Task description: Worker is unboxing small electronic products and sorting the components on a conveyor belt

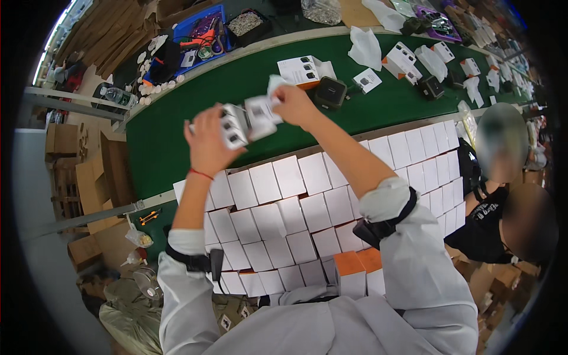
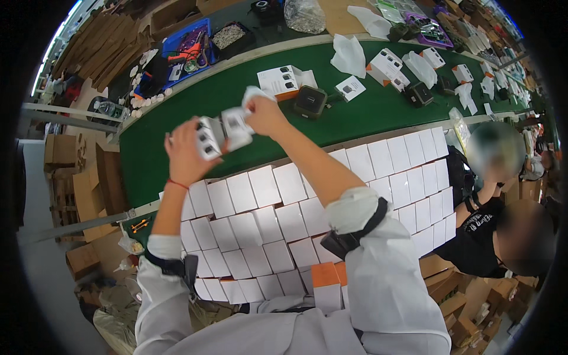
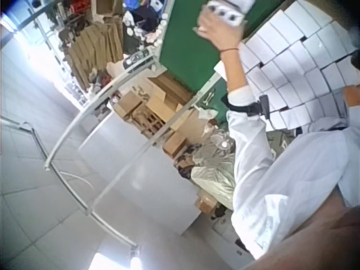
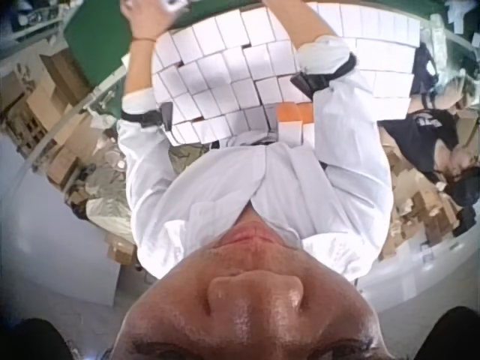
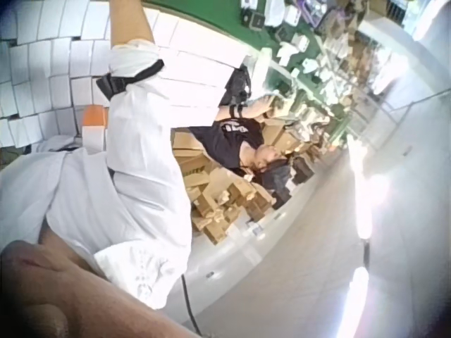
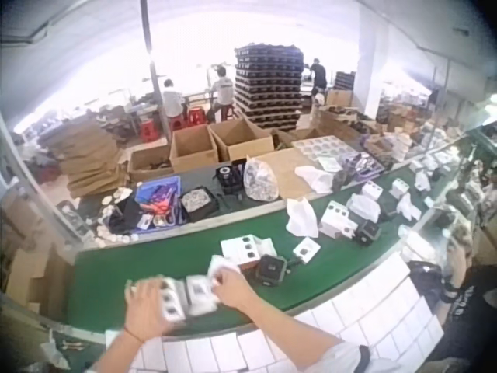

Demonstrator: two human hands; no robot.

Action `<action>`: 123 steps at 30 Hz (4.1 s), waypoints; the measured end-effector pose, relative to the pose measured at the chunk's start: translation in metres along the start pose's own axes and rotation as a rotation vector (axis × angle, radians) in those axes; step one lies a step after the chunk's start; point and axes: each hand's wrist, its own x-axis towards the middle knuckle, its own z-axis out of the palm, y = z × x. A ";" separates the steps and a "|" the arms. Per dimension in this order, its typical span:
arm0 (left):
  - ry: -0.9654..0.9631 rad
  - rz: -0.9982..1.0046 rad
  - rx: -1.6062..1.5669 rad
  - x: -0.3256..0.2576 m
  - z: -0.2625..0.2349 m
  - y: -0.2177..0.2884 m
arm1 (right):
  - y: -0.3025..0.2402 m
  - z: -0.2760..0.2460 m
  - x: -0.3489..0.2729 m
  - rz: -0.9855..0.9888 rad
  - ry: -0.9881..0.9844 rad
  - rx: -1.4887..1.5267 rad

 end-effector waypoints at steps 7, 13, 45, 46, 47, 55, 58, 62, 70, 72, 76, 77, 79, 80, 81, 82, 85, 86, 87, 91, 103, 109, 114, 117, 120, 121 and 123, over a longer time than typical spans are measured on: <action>0.102 -0.024 -0.023 0.030 0.019 -0.016 | -0.033 -0.060 0.027 -0.275 0.215 -0.457; -0.424 0.280 -0.922 -0.143 -0.058 0.130 | -0.079 -0.229 -0.268 0.202 -0.186 -0.408; -0.184 0.502 -0.576 -0.076 -0.026 0.228 | -0.053 -0.166 -0.305 -0.251 0.042 -0.128; -0.142 0.458 -0.667 -0.084 -0.035 0.221 | -0.051 -0.159 -0.306 -0.152 0.139 -0.002; -0.095 0.414 -0.757 -0.090 -0.043 0.216 | -0.058 -0.155 -0.305 -0.159 0.132 0.000; 0.101 0.196 -0.663 -0.122 -0.064 0.193 | -0.089 -0.112 -0.274 0.046 -0.199 0.229; 0.072 0.162 -0.693 -0.127 -0.056 0.179 | -0.101 -0.100 -0.265 0.094 -0.242 0.170; -0.009 0.103 -0.711 -0.125 -0.056 0.168 | -0.077 -0.107 -0.242 0.059 -0.324 0.189; -0.064 0.051 -0.607 -0.112 -0.044 0.160 | -0.087 -0.102 -0.234 0.128 -0.393 0.231; -0.064 0.069 -0.608 -0.110 -0.046 0.158 | -0.096 -0.099 -0.230 0.134 -0.400 0.233; -0.010 0.118 -0.610 -0.103 -0.050 0.155 | -0.073 -0.097 -0.217 0.045 -0.420 0.322; 0.012 0.155 -0.624 -0.102 -0.052 0.151 | -0.056 -0.103 -0.211 0.051 -0.415 0.323; -0.037 0.089 -0.779 -0.098 -0.046 0.142 | -0.026 -0.119 -0.198 0.164 -0.201 0.827; -0.012 0.090 -0.647 -0.097 -0.046 0.136 | -0.033 -0.118 -0.197 0.160 -0.206 0.830; 0.018 0.092 -0.511 -0.090 -0.044 0.131 | -0.047 -0.120 -0.193 -0.227 -0.024 0.128; -0.008 0.078 -0.403 -0.087 -0.044 0.129 | -0.059 -0.119 -0.187 -0.586 0.171 -0.585; 0.004 0.035 -0.425 -0.066 -0.045 0.126 | -0.098 -0.073 -0.186 -0.426 0.021 -0.388; 0.047 0.083 -0.348 -0.055 -0.046 0.131 | -0.091 -0.070 -0.172 -0.256 -0.018 -0.173; 0.042 0.110 -0.367 -0.041 -0.046 0.135 | -0.076 -0.072 -0.151 -0.089 -0.048 0.043; 0.023 0.074 -0.229 0.008 -0.031 0.120 | -0.040 -0.085 -0.082 0.128 -0.164 0.149; -0.451 -0.074 0.145 0.065 0.061 0.104 | 0.105 -0.154 -0.044 -0.003 0.530 -1.104; -0.371 -0.012 0.062 0.062 0.040 0.120 | 0.099 -0.160 -0.032 0.147 0.018 -1.378; -0.262 0.000 0.022 0.034 0.018 0.066 | 0.035 -0.138 -0.043 -0.298 0.406 -0.665; -0.252 0.002 -0.037 0.038 0.035 0.087 | 0.048 -0.132 -0.034 -0.243 0.321 -0.366; -0.373 -0.090 -0.074 0.044 0.054 0.079 | 0.027 -0.086 -0.010 -0.243 0.356 -0.134; -0.446 -0.134 -0.148 0.047 0.059 0.074 | 0.022 -0.076 -0.004 -0.194 0.327 -0.081; -0.442 -0.154 -0.187 0.046 0.070 0.080 | 0.019 -0.069 0.003 -0.155 0.296 -0.034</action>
